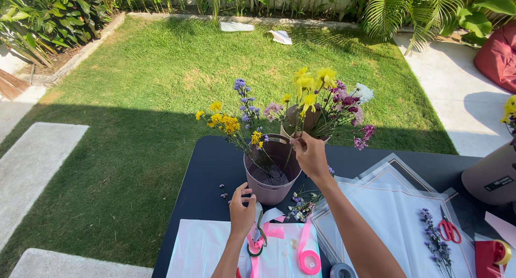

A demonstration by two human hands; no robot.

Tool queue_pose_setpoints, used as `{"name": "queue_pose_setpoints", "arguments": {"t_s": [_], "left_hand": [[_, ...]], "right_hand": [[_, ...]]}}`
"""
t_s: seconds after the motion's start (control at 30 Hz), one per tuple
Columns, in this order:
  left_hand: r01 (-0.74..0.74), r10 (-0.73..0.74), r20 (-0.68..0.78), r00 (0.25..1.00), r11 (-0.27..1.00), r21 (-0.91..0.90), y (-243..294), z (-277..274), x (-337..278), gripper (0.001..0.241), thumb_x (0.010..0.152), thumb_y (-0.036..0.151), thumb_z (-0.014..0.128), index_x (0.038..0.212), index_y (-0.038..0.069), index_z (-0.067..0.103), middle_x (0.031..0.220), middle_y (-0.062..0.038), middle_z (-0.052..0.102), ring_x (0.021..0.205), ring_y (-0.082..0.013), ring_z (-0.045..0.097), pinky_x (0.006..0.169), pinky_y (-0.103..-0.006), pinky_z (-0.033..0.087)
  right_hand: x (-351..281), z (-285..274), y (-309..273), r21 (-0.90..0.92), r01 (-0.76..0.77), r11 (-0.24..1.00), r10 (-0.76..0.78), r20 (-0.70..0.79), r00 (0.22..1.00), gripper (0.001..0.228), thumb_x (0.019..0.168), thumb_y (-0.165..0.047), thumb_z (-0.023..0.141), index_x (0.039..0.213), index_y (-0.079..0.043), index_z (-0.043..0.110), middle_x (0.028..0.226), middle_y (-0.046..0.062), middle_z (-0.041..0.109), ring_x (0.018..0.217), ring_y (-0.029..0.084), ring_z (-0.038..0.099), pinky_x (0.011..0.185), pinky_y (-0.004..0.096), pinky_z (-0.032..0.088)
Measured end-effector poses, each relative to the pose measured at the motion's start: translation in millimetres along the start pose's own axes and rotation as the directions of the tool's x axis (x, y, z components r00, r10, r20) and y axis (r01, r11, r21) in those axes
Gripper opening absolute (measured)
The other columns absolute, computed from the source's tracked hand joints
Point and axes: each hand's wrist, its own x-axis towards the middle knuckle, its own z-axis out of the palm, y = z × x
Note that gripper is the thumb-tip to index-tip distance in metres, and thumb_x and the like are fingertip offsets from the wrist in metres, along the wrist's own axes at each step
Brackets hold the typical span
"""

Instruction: The person selects flowers from containers, trims the ends of the stems with shears, and wraps tape around the stems to secure the bundle.

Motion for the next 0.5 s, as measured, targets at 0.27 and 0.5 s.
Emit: {"name": "queue_pose_setpoints", "arguments": {"t_s": [0.27,0.5], "left_hand": [[0.009,-0.009,-0.015,1.000,1.000,0.004,11.1,-2.3,-43.4,0.057,0.108,0.034,0.069,0.164,0.026,0.070,0.152,-0.001,0.082,0.126,-0.0197,0.083,0.105,-0.0420,0.072],[-0.332,0.319,-0.155,0.935,0.941,-0.067,69.2,-22.3,-142.2,0.047,0.107,0.029,0.076,0.152,0.021,0.082,0.139,-0.001,0.085,0.109,-0.0134,0.082,0.078,-0.0306,0.062]], "right_hand": [[-17.5,-15.1,-19.8,0.023,0.058,0.998,-0.059,0.043,0.997,0.018,0.118,-0.015,0.075,0.121,-0.003,0.088,0.098,0.012,0.092,0.066,0.017,0.062,0.061,0.036,0.043],[-70.3,-59.7,-152.9,0.086,0.392,0.916,-0.401,0.202,0.893,0.019,0.114,-0.017,0.079,0.121,-0.002,0.088,0.111,0.010,0.092,0.089,0.023,0.083,0.077,0.037,0.065]]}}
